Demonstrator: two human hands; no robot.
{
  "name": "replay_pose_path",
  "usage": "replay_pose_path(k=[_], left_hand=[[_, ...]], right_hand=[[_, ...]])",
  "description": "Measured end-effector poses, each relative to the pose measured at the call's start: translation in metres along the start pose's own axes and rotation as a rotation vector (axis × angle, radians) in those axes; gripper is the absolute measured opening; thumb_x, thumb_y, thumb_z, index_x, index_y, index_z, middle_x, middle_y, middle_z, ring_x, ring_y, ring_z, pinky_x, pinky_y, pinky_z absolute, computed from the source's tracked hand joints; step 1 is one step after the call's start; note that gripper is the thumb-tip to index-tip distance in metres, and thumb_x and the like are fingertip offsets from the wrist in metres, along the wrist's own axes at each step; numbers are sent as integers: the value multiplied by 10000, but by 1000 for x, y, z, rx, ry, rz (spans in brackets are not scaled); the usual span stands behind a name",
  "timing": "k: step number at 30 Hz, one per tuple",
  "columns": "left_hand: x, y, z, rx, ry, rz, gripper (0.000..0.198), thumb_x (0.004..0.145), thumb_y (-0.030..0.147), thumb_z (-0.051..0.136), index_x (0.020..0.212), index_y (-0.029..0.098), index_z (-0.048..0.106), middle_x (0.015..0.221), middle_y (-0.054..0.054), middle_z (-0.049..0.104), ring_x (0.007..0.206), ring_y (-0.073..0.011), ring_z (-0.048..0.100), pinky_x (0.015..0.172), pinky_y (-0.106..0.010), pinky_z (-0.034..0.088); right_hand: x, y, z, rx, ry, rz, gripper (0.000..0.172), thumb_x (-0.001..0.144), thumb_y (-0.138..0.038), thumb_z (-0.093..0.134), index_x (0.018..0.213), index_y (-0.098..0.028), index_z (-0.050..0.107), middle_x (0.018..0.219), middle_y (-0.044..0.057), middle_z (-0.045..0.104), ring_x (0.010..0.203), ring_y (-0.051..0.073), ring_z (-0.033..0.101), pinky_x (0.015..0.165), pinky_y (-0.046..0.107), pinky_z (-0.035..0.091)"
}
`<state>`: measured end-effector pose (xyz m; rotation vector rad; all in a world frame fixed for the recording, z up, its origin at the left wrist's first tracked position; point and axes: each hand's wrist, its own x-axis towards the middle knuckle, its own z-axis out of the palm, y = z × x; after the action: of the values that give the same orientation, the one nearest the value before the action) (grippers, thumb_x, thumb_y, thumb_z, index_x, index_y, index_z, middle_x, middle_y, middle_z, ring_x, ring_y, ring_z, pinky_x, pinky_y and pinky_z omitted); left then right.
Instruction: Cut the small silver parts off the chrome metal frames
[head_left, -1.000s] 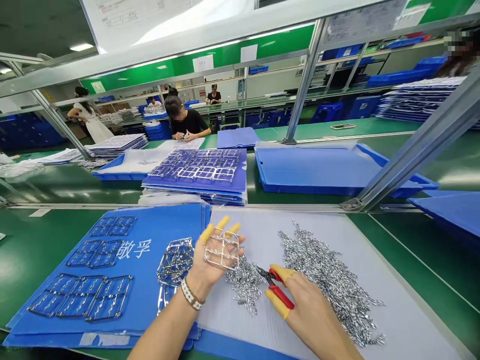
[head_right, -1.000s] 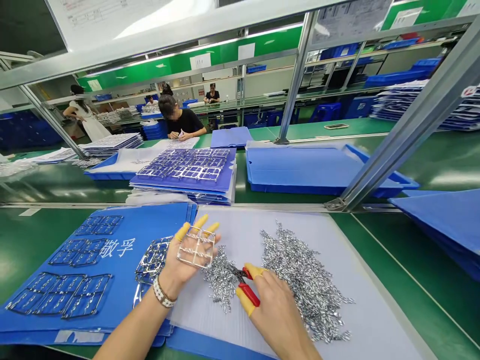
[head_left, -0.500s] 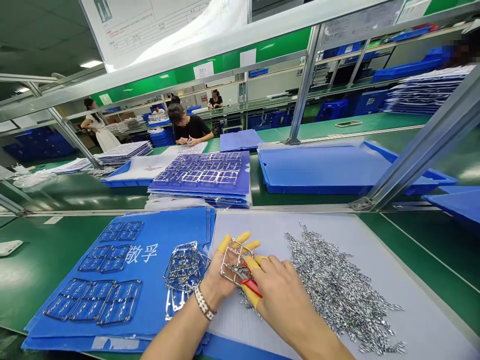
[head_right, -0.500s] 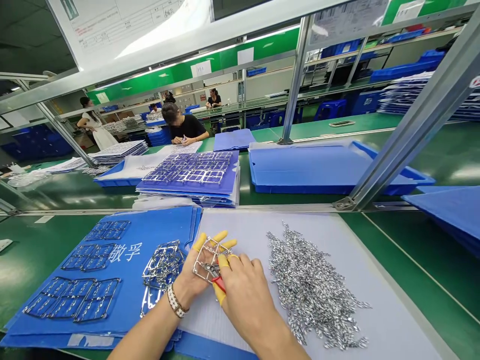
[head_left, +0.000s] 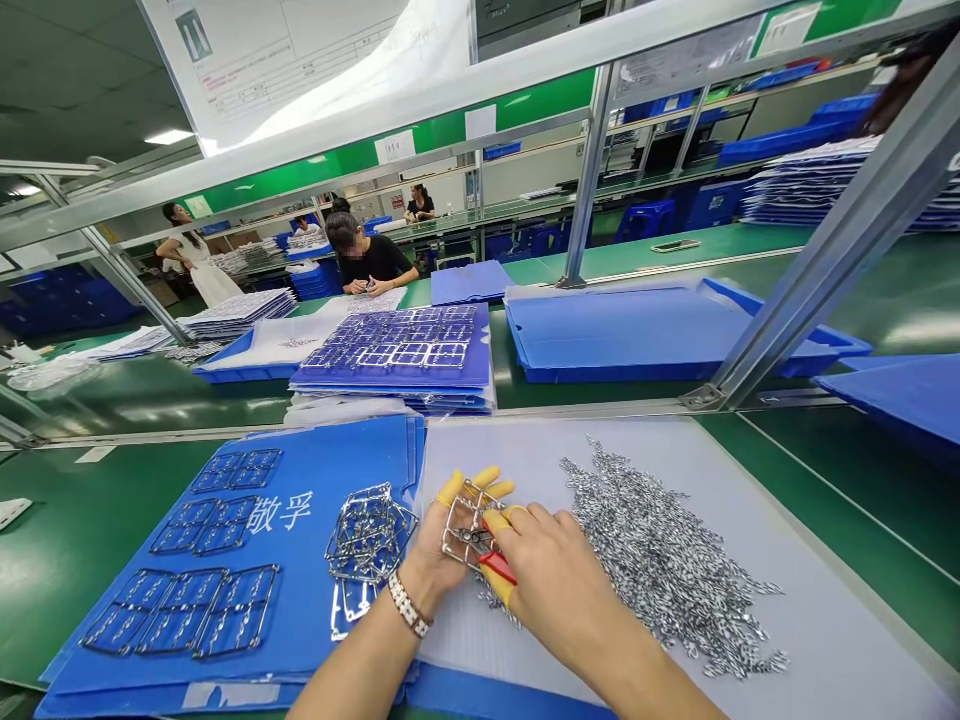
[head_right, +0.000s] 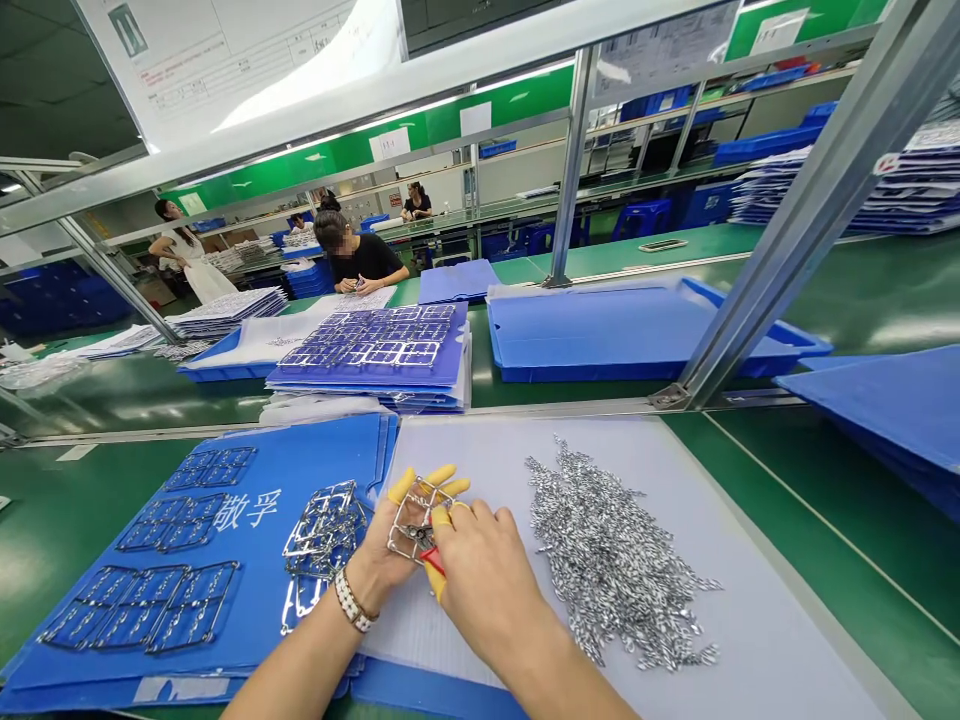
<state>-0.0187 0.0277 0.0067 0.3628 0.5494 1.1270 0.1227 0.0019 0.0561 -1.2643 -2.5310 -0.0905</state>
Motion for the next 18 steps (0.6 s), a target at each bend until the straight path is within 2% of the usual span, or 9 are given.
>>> replay_pose_path(k=[6, 11, 14, 18], left_hand=[[-3, 3, 3, 46, 48, 5, 438, 893, 411, 505, 1154, 88, 645, 1120, -158, 675, 991, -252, 635, 937, -358, 416], [-2, 2, 0, 1, 11, -47, 446, 899, 429, 493, 1182, 113, 629, 1167, -150, 655, 887, -215, 654, 813, -324, 463], [0, 0, -4, -24, 1, -67, 449, 903, 435, 478, 1163, 105, 636, 1143, -155, 663, 927, -230, 650, 820, -328, 465], [1, 1, -3, -50, -21, -58, 468, 910, 441, 460, 1182, 96, 623, 1117, -155, 673, 952, -231, 643, 840, -323, 459]], right_hand=[[1, -3, -6, -61, -36, -16, 199, 719, -155, 700, 901, -192, 627, 803, 40, 652, 749, 229, 576, 657, 359, 333], [-1, 2, -9, -24, 32, -4, 198, 730, -256, 713, 895, -207, 615, 810, 31, 647, 768, 232, 558, 668, 367, 323], [-1, 4, -10, 3, 24, 1, 179, 721, -279, 716, 844, -210, 606, 816, 35, 645, 788, 237, 553, 669, 363, 315], [1, 8, -12, 52, -28, -6, 178, 734, -296, 703, 871, -216, 622, 836, 35, 658, 791, 233, 557, 679, 361, 325]])
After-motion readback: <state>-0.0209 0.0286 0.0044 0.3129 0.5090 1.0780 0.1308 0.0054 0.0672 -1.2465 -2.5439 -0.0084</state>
